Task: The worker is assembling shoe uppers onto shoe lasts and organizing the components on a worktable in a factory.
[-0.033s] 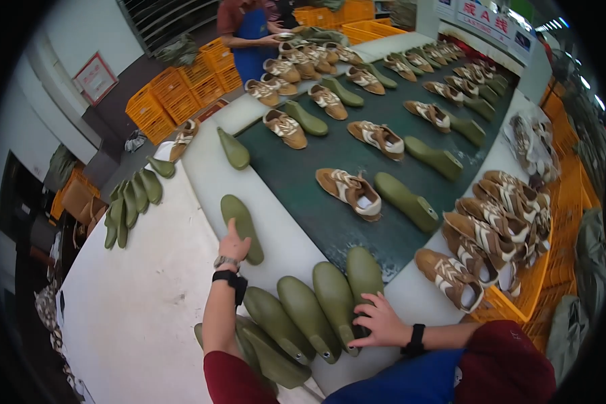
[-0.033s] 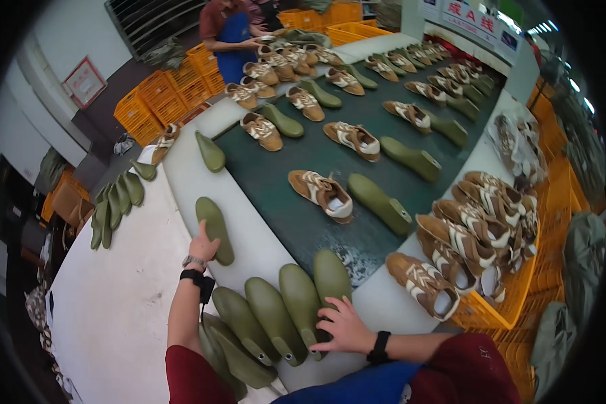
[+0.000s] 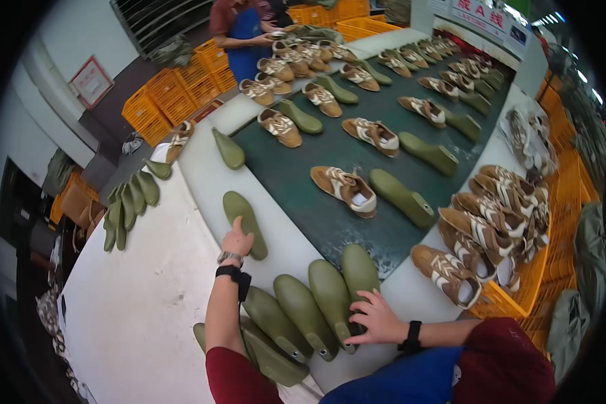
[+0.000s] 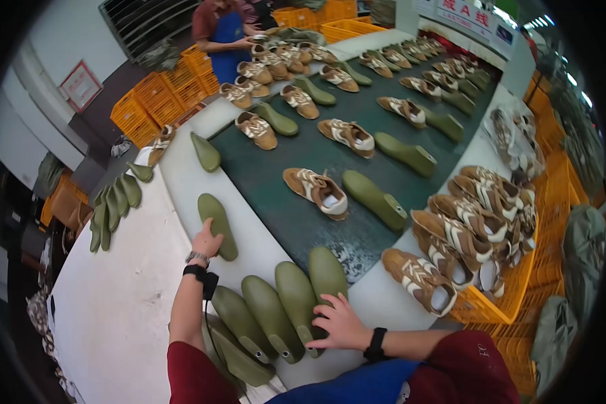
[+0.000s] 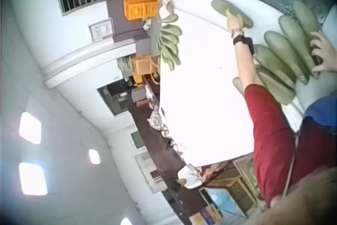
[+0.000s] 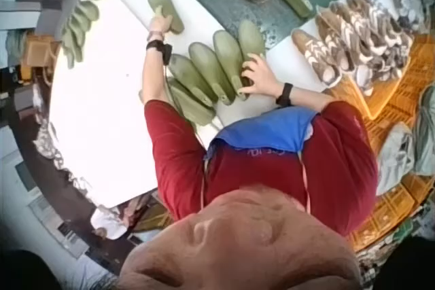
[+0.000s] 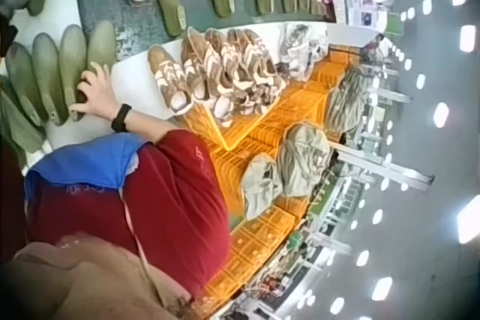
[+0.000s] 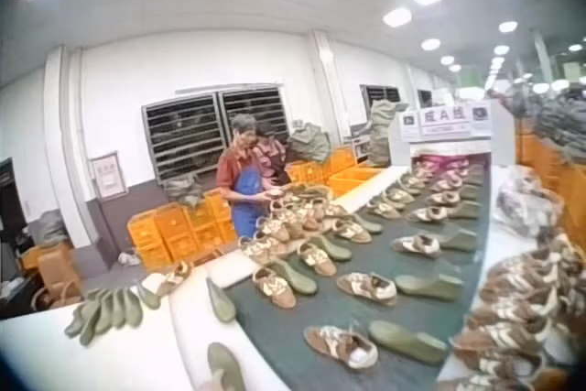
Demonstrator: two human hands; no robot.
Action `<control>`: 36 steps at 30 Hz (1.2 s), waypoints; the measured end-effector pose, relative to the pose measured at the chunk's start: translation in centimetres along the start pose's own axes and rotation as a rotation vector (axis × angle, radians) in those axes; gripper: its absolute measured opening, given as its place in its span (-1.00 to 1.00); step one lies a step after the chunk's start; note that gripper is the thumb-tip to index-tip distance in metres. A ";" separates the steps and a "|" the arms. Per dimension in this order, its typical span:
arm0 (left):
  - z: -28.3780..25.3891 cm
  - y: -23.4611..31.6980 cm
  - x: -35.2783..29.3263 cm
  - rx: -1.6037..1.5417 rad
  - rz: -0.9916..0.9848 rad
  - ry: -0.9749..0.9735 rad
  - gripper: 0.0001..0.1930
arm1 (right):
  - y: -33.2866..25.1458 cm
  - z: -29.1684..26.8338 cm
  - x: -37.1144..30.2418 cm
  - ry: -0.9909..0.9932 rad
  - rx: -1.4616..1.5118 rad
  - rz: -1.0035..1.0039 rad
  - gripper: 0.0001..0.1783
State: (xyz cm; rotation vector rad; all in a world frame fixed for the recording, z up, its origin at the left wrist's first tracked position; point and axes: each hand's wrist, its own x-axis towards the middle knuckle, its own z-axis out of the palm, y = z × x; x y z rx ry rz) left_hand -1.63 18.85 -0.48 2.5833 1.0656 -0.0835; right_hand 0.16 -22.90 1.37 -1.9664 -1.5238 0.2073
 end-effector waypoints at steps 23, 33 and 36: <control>9.2 22.0 -10.1 -0.084 -0.079 -0.485 -0.30 | 1.7 -0.7 -7.7 -0.055 0.015 -0.040 -0.60; 8.9 21.9 -15.4 0.129 0.163 -0.495 -0.15 | 2.8 -1.4 -10.7 0.034 0.234 -0.148 -0.59; 5.8 25.5 -21.1 0.085 0.420 -0.421 -0.27 | 3.3 -5.2 -12.5 -0.008 0.305 -0.102 -0.59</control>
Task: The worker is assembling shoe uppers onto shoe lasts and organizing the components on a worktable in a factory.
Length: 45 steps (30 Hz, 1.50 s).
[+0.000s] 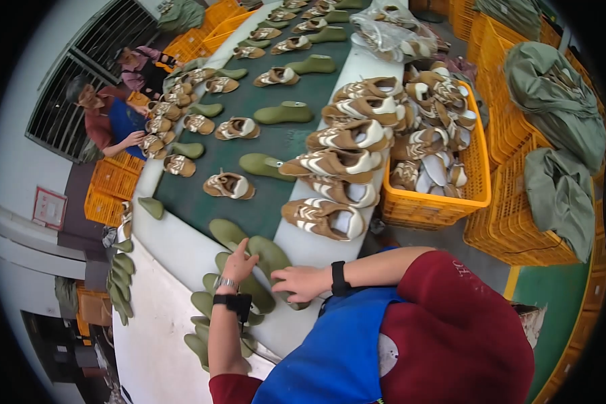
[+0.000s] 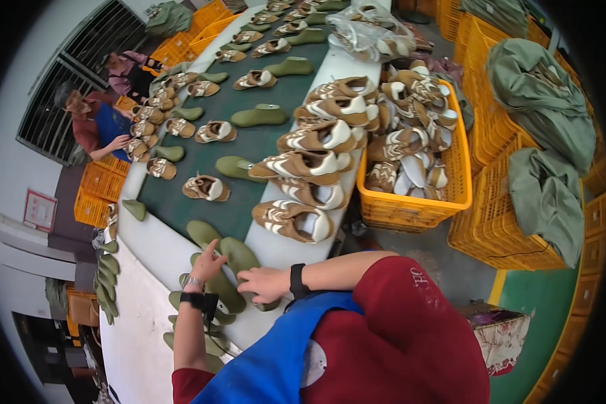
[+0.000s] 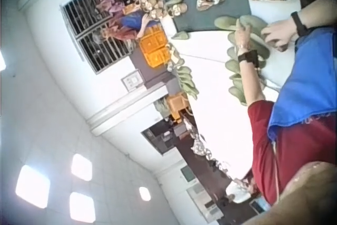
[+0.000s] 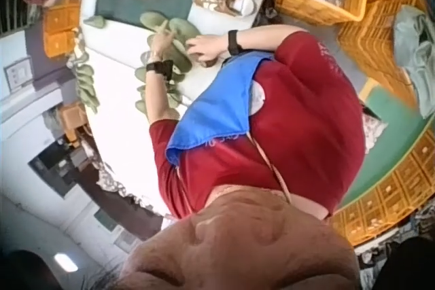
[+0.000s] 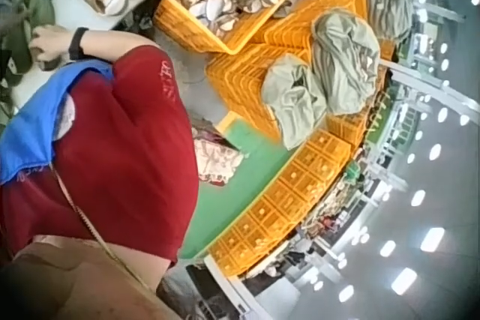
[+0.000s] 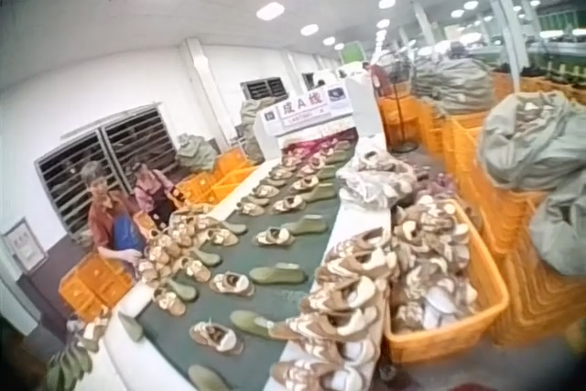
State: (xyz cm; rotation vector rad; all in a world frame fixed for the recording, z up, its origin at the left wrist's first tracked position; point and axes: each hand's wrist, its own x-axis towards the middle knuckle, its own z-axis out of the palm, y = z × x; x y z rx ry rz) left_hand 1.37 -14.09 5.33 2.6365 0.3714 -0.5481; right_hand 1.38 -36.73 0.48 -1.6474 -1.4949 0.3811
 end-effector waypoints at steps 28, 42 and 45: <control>9.5 8.5 -11.5 0.459 -0.548 0.128 -0.31 | 27.3 -32.1 -35.2 0.642 -0.783 1.174 -0.62; 2.6 25.8 -2.9 -0.049 -0.121 0.411 -0.57 | 28.2 -34.0 -39.7 0.139 -0.050 1.366 -0.58; 2.5 28.3 -0.8 -0.199 0.048 0.431 -0.61 | 23.1 -33.2 -41.1 0.394 0.335 1.336 -0.28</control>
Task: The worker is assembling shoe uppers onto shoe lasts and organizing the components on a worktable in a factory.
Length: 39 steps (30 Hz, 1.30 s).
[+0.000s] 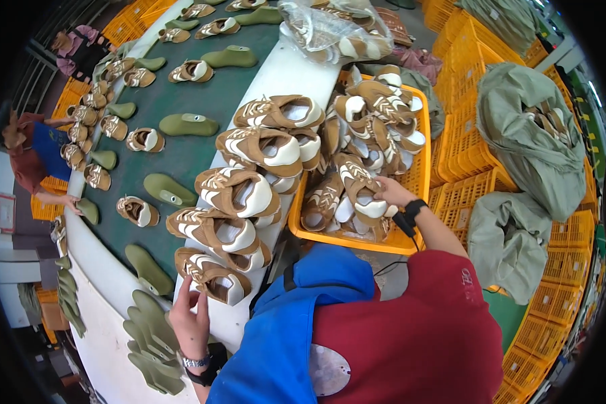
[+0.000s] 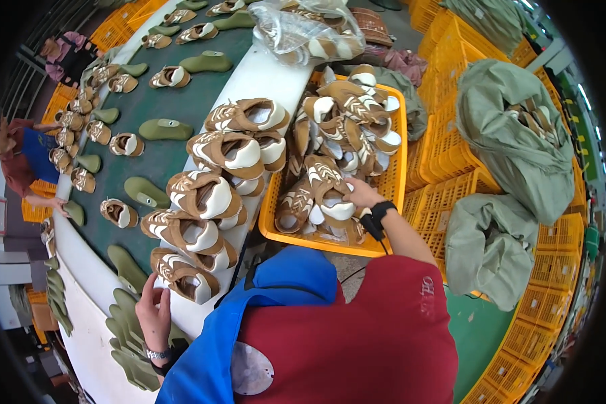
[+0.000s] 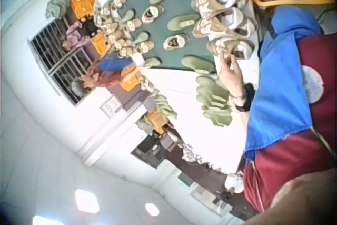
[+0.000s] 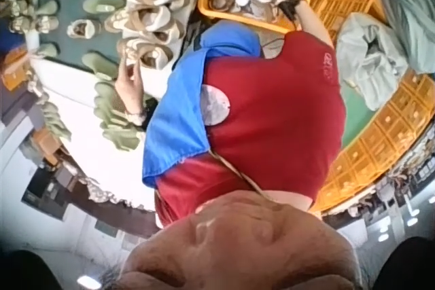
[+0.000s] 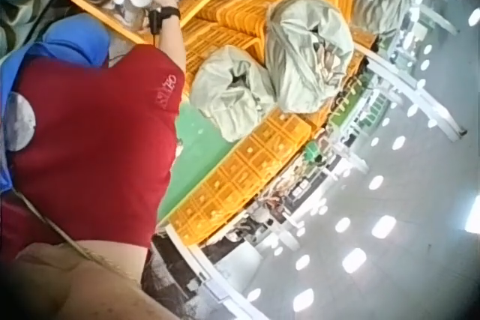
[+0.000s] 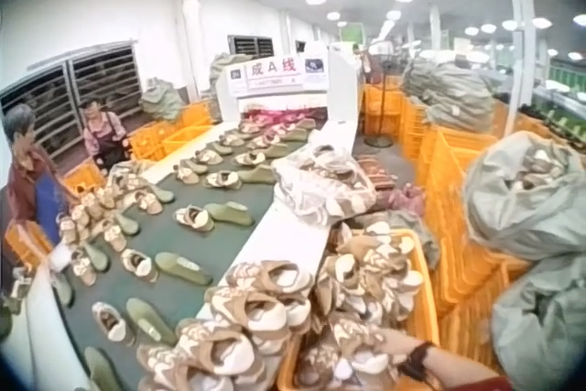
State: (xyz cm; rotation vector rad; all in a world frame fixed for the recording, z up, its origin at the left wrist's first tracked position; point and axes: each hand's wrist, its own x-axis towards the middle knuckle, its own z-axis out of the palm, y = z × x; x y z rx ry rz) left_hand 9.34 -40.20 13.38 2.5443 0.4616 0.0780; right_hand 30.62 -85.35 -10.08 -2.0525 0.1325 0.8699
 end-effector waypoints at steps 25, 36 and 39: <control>-2.9 1.2 2.0 -0.031 0.722 0.289 -0.57 | -28.4 19.8 -22.5 0.517 -0.059 -1.092 -0.73; -7.6 -4.7 -3.3 -0.159 0.470 0.132 -0.47 | -32.6 26.7 -17.9 0.481 -0.113 -1.200 -0.73; -7.2 -7.4 -4.9 -0.087 0.429 0.042 -0.58 | -33.1 29.4 -18.1 0.316 -0.193 -1.241 -0.69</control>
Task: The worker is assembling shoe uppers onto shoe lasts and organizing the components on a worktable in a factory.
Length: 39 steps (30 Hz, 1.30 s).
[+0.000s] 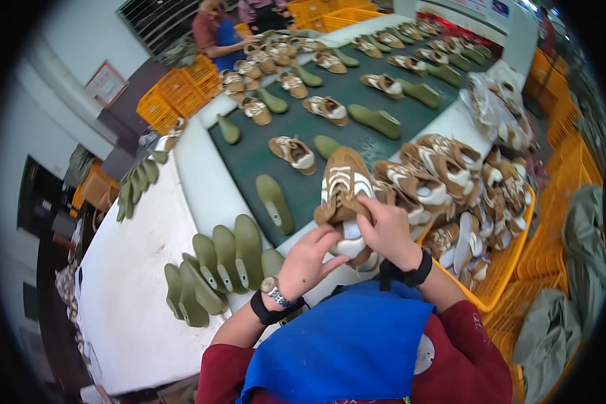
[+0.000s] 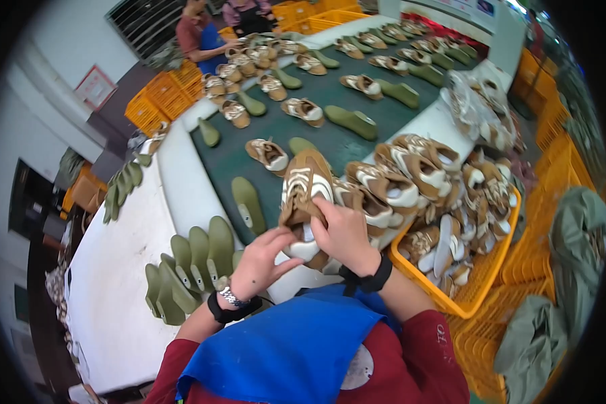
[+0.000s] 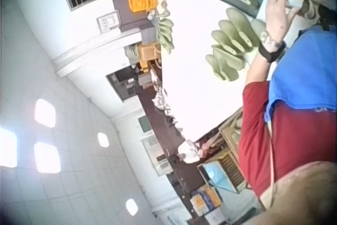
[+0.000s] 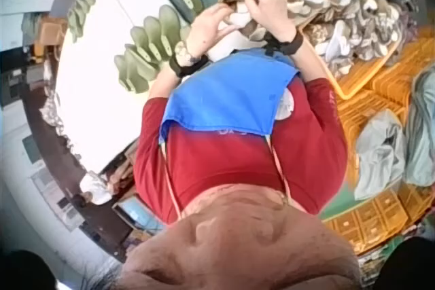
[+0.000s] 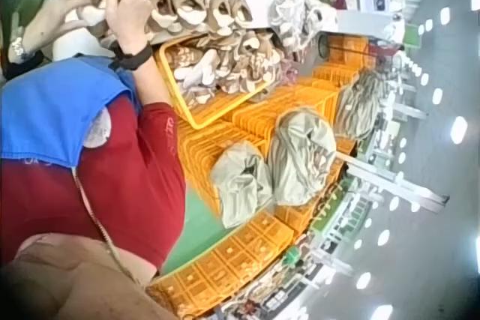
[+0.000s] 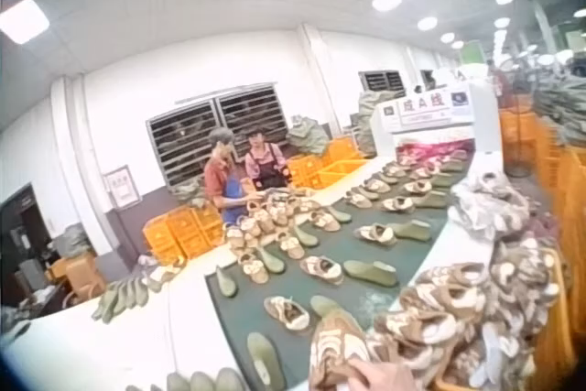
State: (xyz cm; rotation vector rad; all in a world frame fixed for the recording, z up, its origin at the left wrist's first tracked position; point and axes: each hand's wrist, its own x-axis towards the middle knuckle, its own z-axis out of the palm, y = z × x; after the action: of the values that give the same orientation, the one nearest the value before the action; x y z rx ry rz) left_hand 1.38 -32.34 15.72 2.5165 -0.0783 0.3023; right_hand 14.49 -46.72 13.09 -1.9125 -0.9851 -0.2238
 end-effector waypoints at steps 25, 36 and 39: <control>-1.7 -40.8 1.5 0.424 -0.794 0.033 -0.57 | 4.5 -3.8 -3.8 -0.171 -0.040 0.325 -0.83; -0.2 -49.1 2.6 0.220 -0.463 0.220 -0.55 | 8.4 -8.1 -8.2 -0.032 -0.219 0.569 -0.79; -3.9 -45.4 5.5 0.258 -0.522 -0.038 -0.57 | 16.7 -10.8 -17.1 0.129 -0.418 0.901 -0.78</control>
State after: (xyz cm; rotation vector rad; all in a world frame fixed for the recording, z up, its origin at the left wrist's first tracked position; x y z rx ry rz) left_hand 11.59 7.18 -5.24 2.6781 0.6287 0.0510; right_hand 17.65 -68.66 -1.02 -2.4879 0.0830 -0.0155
